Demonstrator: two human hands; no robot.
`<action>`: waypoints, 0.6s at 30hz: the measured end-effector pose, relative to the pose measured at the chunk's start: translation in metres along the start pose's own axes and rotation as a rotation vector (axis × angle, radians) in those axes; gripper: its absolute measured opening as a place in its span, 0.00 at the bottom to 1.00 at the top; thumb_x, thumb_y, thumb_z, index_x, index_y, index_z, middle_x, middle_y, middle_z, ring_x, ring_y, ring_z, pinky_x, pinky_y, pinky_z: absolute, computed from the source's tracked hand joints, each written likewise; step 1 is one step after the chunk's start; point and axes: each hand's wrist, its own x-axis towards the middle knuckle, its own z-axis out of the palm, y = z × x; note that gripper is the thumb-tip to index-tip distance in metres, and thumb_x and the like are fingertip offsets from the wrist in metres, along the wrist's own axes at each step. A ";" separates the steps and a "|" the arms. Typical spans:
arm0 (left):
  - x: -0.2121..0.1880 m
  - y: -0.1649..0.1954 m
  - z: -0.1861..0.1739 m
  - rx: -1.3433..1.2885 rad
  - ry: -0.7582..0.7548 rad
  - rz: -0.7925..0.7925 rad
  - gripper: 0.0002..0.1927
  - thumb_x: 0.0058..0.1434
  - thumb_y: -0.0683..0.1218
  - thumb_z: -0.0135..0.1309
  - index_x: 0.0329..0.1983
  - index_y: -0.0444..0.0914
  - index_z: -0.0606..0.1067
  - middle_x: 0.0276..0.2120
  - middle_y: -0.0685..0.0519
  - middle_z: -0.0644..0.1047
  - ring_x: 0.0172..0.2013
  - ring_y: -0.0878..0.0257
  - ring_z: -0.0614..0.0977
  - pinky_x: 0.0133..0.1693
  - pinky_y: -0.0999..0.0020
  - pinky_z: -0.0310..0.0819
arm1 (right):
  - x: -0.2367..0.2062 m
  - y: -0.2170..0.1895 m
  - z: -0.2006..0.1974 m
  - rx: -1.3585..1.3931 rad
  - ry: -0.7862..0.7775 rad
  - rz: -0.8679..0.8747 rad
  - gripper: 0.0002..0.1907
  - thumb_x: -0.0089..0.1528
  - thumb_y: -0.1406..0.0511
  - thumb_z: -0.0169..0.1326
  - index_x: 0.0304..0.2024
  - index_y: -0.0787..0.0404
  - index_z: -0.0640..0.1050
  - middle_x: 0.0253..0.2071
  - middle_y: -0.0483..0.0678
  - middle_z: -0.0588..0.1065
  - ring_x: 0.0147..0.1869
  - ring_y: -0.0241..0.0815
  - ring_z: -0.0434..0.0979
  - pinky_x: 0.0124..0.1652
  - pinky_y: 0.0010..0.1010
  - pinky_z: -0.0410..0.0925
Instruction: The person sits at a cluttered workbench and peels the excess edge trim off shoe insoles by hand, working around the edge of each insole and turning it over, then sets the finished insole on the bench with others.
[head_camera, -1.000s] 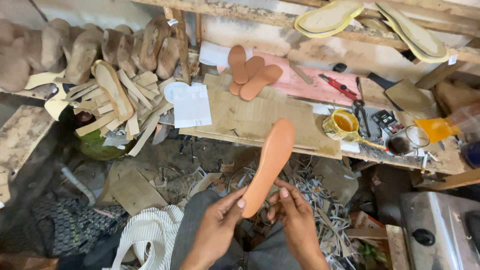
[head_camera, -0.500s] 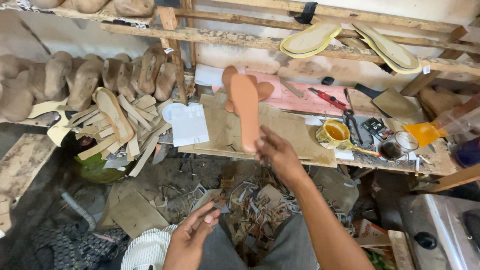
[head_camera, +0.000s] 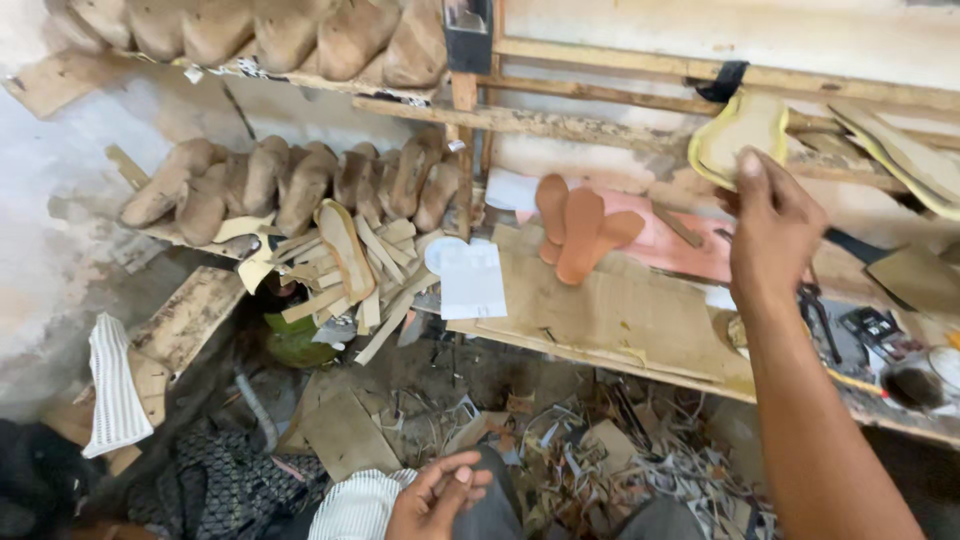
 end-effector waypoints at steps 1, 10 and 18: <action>0.003 0.005 0.005 -0.016 -0.021 -0.043 0.21 0.66 0.52 0.52 0.58 0.39 0.78 0.44 0.45 0.87 0.44 0.57 0.87 0.49 0.63 0.79 | -0.017 -0.003 -0.007 0.069 0.050 -0.072 0.16 0.74 0.60 0.58 0.56 0.66 0.81 0.46 0.46 0.80 0.44 0.34 0.78 0.43 0.24 0.73; -0.023 0.068 0.067 -0.227 -0.377 0.286 0.29 0.70 0.56 0.41 0.69 0.37 0.64 0.56 0.50 0.79 0.56 0.63 0.81 0.58 0.63 0.76 | -0.205 0.022 -0.075 0.230 -0.477 0.440 0.26 0.59 0.76 0.56 0.61 0.70 0.73 0.49 0.53 0.80 0.50 0.42 0.80 0.50 0.35 0.74; -0.010 0.073 0.104 -0.386 -0.364 0.298 0.20 0.70 0.46 0.55 0.59 0.27 0.74 0.46 0.49 0.81 0.44 0.66 0.81 0.47 0.66 0.78 | -0.272 0.071 -0.119 0.092 -0.629 0.952 0.23 0.56 0.74 0.61 0.55 0.71 0.78 0.44 0.56 0.83 0.48 0.44 0.82 0.50 0.39 0.73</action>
